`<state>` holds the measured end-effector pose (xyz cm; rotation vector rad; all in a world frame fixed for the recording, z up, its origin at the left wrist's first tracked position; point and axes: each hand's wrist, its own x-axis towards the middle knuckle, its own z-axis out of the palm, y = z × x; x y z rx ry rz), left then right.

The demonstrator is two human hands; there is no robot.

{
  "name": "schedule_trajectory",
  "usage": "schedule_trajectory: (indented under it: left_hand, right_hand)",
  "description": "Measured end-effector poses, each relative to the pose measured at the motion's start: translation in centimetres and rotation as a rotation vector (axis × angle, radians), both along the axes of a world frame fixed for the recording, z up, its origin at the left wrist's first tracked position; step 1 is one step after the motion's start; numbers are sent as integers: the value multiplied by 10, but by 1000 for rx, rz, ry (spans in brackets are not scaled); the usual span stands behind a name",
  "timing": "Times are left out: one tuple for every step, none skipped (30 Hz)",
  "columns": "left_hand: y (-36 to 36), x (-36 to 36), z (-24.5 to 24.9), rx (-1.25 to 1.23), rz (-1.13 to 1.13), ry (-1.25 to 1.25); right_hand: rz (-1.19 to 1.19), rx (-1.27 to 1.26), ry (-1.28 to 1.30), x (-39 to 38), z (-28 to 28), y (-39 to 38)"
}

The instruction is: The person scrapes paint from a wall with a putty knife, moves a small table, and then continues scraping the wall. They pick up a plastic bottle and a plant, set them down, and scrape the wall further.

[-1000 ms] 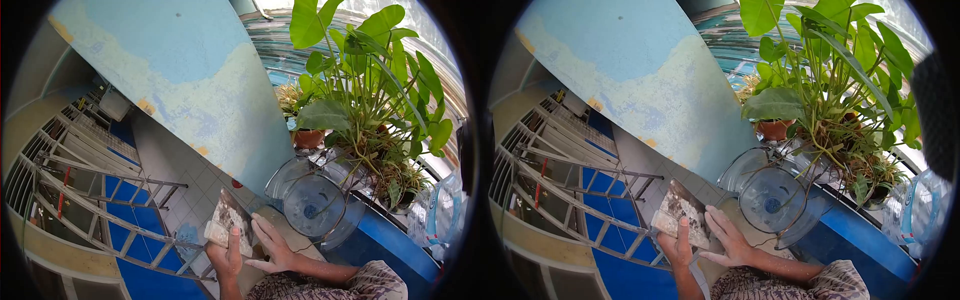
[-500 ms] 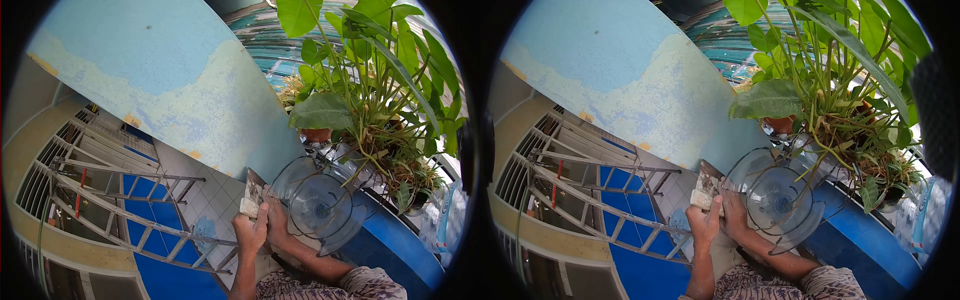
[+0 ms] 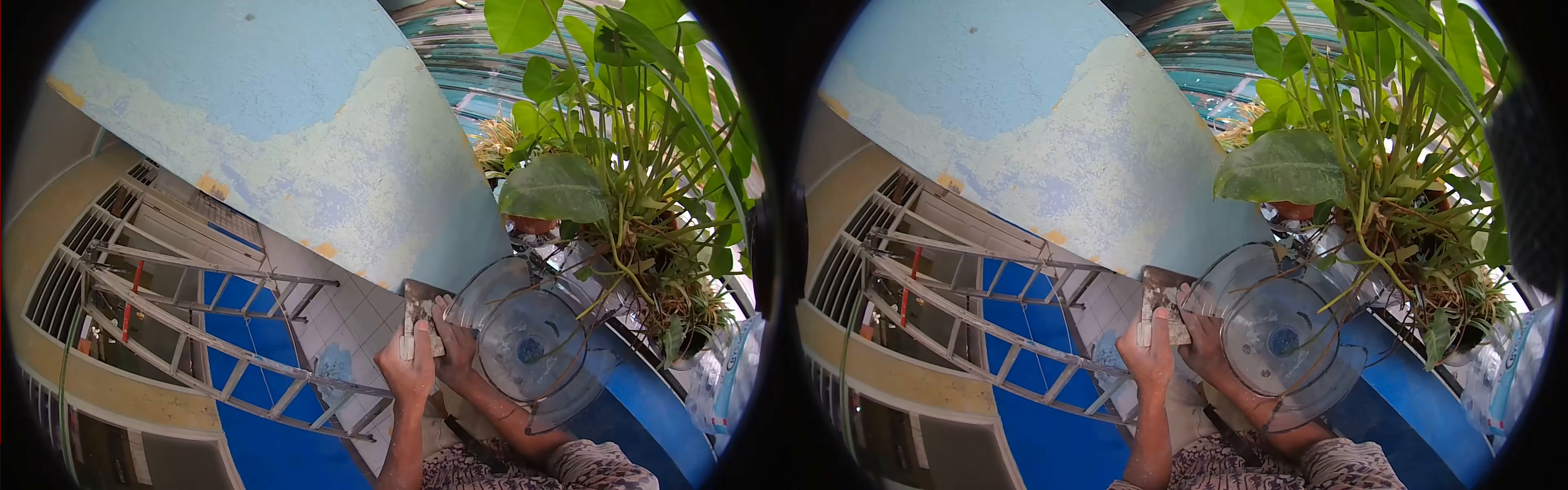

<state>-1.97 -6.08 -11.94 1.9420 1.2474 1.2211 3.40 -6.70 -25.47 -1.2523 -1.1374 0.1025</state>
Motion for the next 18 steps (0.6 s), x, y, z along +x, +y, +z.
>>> schedule_trajectory:
  left_hand:
    - [3, -2, 1, 14, 2, 18]
    - [5, -3, 1, 27, 6, 37]
    - [6, -3, 2, 25, 10, 40]
    - [7, -3, 4, 40, 17, 38]
    - [8, -1, 5, 54, 23, 35]
    - [9, 0, 5, 54, 24, 38]
    - [8, 2, 5, 83, 27, 51]
    - [8, 1, 5, 110, 31, 63]
    - [9, 1, 4, 104, 34, 64]
    - [9, 1, 3, 110, 39, 60]
    - [10, 2, 2, 117, 42, 55]
    - [13, 1, 2, 114, 43, 53]
    - [16, -2, 3, 93, 20, 32]
    - [20, -3, 6, 75, -3, 13]
    - [26, 1, 9, 76, 2, 11]
    - [33, 11, 12, 93, -20, -19]
    - [38, 21, 15, 113, -43, -52]
    - [40, 31, 21, 116, -42, -62]
  right_hand:
    - [-65, 30, -26, 1, 15, 1]
    - [-128, 58, -53, 2, 22, 2]
    - [-124, 57, -50, -1, 21, 3]
    - [-120, 76, -15, -5, 19, 4]
    - [-117, 95, 20, -6, 17, 6]
    - [-117, 95, 22, -4, 20, 5]
    - [-108, 78, 36, -2, 27, 3]
    - [-99, 60, 48, -1, 31, 2]
    - [-96, 54, 48, -2, 30, 3]
    - [-135, 53, 39, -5, 28, 4]
    - [-176, 55, 29, -7, 27, 6]
    - [-175, 52, 26, -10, 26, 10]
    - [-225, 79, 28, -13, 27, 15]
    - [-274, 108, 30, -15, 29, 20]
    - [-269, 109, 28, -9, 34, 27]
    - [-301, 109, 17, 3, 39, 35]
    - [-335, 110, 2, 15, 45, 40]
    - [-334, 115, -8, 24, 52, 43]
